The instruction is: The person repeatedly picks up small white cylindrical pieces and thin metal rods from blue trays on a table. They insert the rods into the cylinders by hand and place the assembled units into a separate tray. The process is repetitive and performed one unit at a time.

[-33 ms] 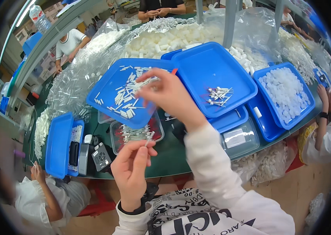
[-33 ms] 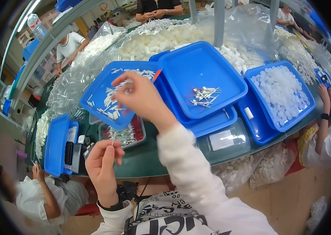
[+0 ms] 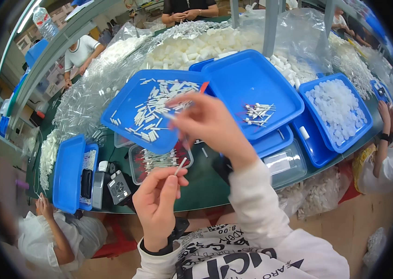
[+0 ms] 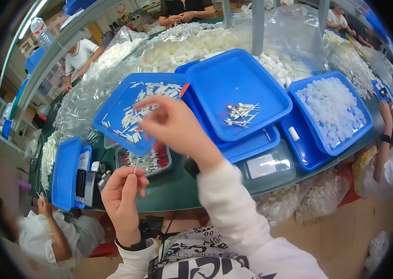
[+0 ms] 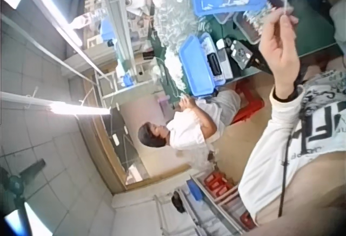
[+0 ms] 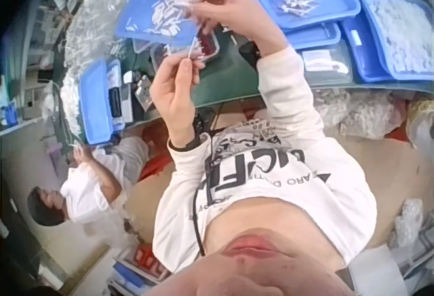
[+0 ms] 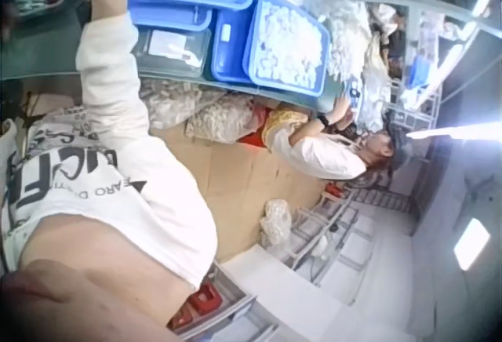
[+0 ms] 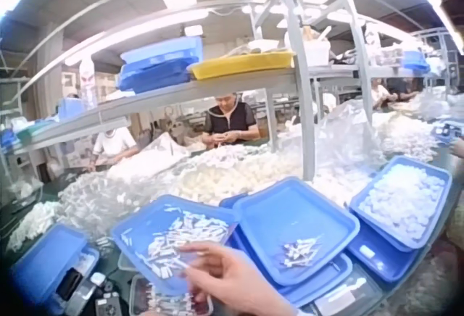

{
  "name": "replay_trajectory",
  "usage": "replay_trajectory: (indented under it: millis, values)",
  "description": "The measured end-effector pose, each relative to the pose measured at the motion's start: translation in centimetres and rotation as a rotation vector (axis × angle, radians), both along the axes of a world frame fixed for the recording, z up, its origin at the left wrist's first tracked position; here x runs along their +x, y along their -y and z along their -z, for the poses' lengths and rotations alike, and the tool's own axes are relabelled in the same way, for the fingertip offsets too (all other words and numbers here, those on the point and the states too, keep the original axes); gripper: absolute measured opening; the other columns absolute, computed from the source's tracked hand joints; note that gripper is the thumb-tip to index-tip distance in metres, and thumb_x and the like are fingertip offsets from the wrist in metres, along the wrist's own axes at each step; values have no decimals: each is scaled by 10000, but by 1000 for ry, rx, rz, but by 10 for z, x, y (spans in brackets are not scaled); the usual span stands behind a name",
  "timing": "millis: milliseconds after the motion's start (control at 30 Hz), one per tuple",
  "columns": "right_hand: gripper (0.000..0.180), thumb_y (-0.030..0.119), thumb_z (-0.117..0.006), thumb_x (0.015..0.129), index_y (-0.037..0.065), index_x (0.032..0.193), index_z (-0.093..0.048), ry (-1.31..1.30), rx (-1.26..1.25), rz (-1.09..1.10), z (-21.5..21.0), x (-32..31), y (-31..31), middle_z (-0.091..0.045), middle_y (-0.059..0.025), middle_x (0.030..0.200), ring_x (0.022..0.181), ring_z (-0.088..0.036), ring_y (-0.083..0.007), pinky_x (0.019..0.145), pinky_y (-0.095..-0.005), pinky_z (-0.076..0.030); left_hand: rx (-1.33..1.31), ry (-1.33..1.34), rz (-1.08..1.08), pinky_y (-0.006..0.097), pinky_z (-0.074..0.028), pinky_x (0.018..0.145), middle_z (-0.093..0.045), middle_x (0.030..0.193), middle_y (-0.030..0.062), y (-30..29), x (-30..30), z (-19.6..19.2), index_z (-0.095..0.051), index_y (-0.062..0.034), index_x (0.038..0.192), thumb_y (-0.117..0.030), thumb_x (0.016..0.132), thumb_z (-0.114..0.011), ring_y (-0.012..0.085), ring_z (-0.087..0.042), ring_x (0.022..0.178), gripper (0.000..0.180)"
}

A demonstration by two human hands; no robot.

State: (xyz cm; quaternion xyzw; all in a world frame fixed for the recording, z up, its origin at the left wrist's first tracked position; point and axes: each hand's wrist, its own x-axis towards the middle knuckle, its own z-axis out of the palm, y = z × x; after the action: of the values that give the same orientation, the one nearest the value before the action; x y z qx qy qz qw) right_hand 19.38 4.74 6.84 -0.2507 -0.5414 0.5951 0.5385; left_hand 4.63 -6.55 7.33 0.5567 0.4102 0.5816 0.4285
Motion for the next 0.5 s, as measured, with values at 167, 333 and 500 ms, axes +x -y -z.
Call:
replay_trajectory:
  millis: [167,333,500]
  values:
    - [205,71,-593,913,-46,1068,-657,-133,-210,53,22,65,84,-668,-100,871,750,-646,-138,586,-271,-575,120,-190,80,187,-345,539,-616,890,60,-16,25,9,-665,18,964,49,867,-586,50,-476,654,129]
    - [224,52,-563,931,-61,1116,-619,-308,-231,120,30,82,109,-685,-176,976,853,-688,-216,662,-337,-614,184,-275,123,190,-240,440,-609,841,32,-18,46,24,-693,-13,947,48,843,-624,13,-384,543,139]
    - [196,32,-557,929,-67,1087,-616,-154,-156,200,34,94,118,-680,-182,980,858,-686,-225,682,-349,-615,160,-320,164,191,-239,463,-587,849,23,-16,44,25,-686,-2,964,61,844,-610,17,-387,580,155]
